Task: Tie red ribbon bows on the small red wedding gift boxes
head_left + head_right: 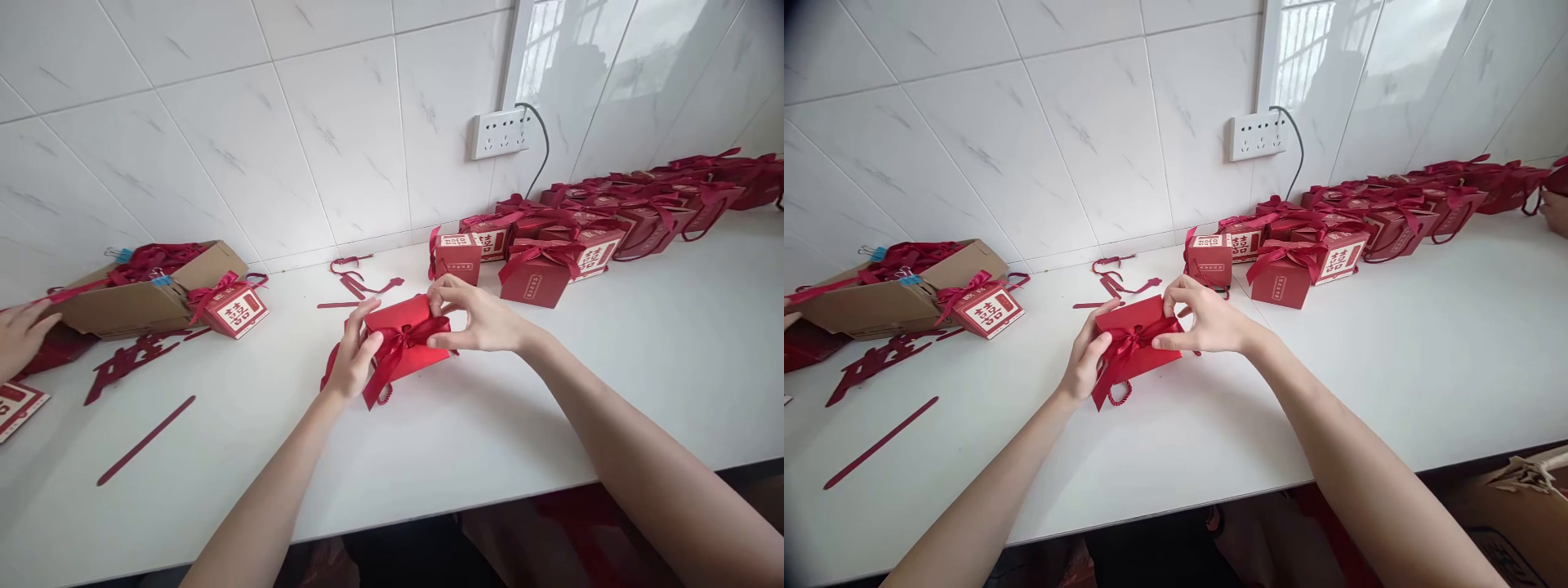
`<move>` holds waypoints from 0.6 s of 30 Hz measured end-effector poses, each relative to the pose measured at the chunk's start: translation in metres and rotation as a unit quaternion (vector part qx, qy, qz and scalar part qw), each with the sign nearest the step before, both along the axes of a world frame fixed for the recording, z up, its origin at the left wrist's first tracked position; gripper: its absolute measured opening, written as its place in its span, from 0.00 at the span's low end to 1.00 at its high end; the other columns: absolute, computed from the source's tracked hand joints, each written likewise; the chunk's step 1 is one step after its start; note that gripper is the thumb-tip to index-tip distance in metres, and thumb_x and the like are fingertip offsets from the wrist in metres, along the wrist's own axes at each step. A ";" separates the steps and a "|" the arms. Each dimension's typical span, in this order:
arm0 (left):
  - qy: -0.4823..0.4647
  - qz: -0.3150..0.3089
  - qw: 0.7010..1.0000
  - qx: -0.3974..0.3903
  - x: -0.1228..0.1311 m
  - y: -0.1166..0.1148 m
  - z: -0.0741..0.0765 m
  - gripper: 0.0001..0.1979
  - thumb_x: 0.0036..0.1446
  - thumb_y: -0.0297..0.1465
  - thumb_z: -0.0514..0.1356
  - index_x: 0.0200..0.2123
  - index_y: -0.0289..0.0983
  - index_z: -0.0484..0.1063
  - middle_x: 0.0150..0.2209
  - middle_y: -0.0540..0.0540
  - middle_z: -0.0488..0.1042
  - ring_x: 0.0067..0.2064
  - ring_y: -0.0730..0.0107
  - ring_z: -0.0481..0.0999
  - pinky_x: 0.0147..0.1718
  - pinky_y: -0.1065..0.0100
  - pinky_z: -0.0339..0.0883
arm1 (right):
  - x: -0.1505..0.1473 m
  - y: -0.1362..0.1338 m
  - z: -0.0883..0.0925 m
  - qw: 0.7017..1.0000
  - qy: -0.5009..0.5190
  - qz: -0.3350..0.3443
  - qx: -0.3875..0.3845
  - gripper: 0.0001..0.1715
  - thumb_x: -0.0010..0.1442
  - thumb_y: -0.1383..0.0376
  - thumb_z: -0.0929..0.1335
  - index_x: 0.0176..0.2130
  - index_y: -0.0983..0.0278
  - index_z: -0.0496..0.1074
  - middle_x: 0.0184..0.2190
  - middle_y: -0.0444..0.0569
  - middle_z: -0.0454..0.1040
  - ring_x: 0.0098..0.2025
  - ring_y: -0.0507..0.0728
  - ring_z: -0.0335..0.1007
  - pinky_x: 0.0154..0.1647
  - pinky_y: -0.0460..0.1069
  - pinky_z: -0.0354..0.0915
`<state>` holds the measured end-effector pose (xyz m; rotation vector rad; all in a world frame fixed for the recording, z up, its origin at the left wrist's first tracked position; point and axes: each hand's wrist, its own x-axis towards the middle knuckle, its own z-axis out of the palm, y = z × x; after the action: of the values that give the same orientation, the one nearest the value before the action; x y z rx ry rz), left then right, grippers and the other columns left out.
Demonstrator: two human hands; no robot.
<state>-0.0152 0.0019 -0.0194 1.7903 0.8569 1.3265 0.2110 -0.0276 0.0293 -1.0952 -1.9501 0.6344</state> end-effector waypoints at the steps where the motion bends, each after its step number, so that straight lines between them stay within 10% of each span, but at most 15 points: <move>1: 0.004 0.011 1.000 -0.004 0.001 -0.001 0.000 0.24 0.56 0.49 0.53 0.51 0.44 0.68 0.57 0.43 0.66 0.64 0.53 0.56 0.62 0.49 0.51 | -0.003 0.000 -0.001 1.000 -0.008 -0.003 -0.003 0.15 0.47 0.58 0.73 0.27 0.62 0.64 0.38 0.48 0.65 0.38 0.56 0.66 0.42 0.53 0.68; 7: -0.038 0.070 0.996 0.051 0.006 -0.004 -0.006 0.35 0.49 0.58 0.53 0.54 0.45 0.53 0.64 0.40 0.49 0.67 0.52 0.49 0.60 0.50 0.55 | -0.018 0.005 -0.010 0.996 0.077 -0.017 -0.043 0.12 0.52 0.58 0.68 0.25 0.62 0.63 0.35 0.48 0.66 0.36 0.55 0.67 0.36 0.50 0.69; 13: 0.052 0.065 0.960 0.267 0.000 0.010 -0.012 0.37 0.40 0.57 0.62 0.44 0.41 0.52 0.58 0.34 0.51 0.65 0.45 0.49 0.55 0.47 0.60 | -0.027 0.007 -0.020 0.992 0.108 -0.065 -0.024 0.10 0.48 0.61 0.67 0.23 0.61 0.62 0.35 0.48 0.67 0.39 0.57 0.66 0.37 0.51 0.69; 18: 0.089 0.102 0.944 0.299 -0.005 0.015 -0.011 0.31 0.47 0.50 0.63 0.45 0.41 0.52 0.60 0.33 0.50 0.65 0.46 0.52 0.53 0.48 0.63 | -0.033 0.009 -0.027 0.991 0.102 -0.089 -0.007 0.09 0.48 0.62 0.66 0.22 0.61 0.61 0.36 0.50 0.69 0.41 0.58 0.68 0.39 0.53 0.68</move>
<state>-0.0204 0.0165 -0.0307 2.3684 0.8024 1.7084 0.1783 -0.0189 0.0026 -1.1512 -1.6561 0.6372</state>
